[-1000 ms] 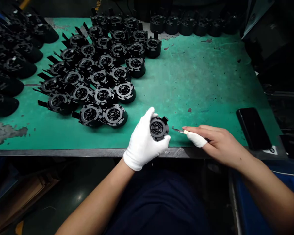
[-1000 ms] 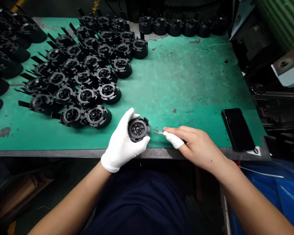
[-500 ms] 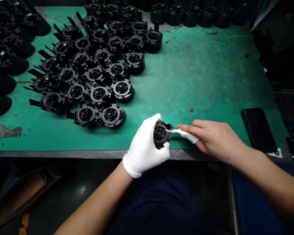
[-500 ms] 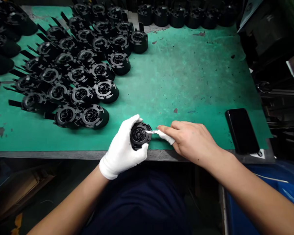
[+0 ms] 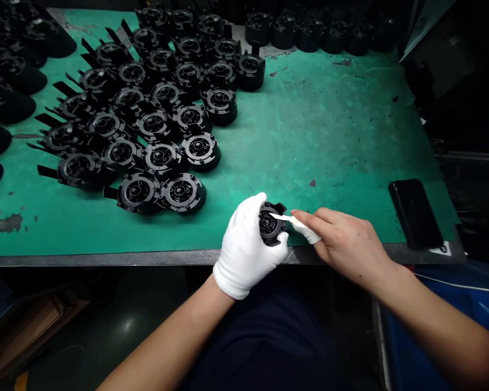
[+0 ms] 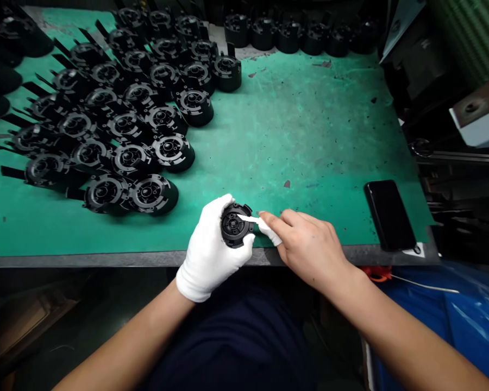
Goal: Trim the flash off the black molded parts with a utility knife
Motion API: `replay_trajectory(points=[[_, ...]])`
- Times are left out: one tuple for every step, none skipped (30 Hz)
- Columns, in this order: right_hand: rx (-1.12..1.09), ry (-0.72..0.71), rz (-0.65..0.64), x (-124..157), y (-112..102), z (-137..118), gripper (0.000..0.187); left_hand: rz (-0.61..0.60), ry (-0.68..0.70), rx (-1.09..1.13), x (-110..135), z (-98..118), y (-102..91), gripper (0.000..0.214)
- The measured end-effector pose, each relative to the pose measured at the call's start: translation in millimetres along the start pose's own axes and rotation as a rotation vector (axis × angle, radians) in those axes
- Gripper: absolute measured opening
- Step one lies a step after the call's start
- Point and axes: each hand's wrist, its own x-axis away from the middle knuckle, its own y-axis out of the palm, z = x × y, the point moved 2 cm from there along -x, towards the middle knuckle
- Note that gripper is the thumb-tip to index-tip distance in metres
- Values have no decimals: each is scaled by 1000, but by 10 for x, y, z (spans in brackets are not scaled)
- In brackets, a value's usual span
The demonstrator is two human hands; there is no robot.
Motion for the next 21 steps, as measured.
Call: replay_trajectory(points=[[-16,-9,-1,8,9,15,45,0,-1,2,1,2,1,77],[-29,-17,-6,11,17,30,45,-3,-1,5,2,4,0,77],[-35,-19,-12,10,23,43,44,-7,1,9,4,6,-1,77],[-36,-12,-15,4,26,51,44,-8,5,12,5,9,-2,77],[-31,3,-15,-6,27,52,44,-6,9,15,6,13,-2,77],[-26,25,-17,-17,25,46,44,-1,13,15,8,17,0,76],[-26,48,-21,-27,22,35,45,7,14,14,9,22,3,75],[-38,67,-26,-33,19,19,45,15,13,11,11,26,6,75],[-63,79,-28,-35,16,2,44,22,11,7,13,29,10,75],[-100,82,-29,-33,15,-15,43,26,8,4,15,30,13,75],[-141,81,-24,-27,15,-30,41,26,6,3,17,29,16,75],[-177,78,-16,-20,17,-41,40,25,5,3,20,27,18,76],[-200,77,-8,-12,21,-48,39,24,4,6,22,24,19,76],[-206,76,-2,-7,25,-54,38,24,4,9,25,22,19,75],[-196,76,1,-4,29,-59,39,24,5,11,26,22,20,75],[-173,76,-1,-5,32,-65,40,24,8,12,27,25,23,75],[-143,77,-4,-8,32,-73,41,28,10,9,28,32,27,75],[-109,80,-7,-13,30,-84,42,37,11,2,29,41,33,74],[-77,85,-10,-18,26,-98,44,50,8,-7,30,53,41,73],[-48,92,-10,-23,21,-114,44,70,4,-17,32,66,52,72],[-26,103,-6,-27,17,-132,45,95,0,-26,34,78,63,71]])
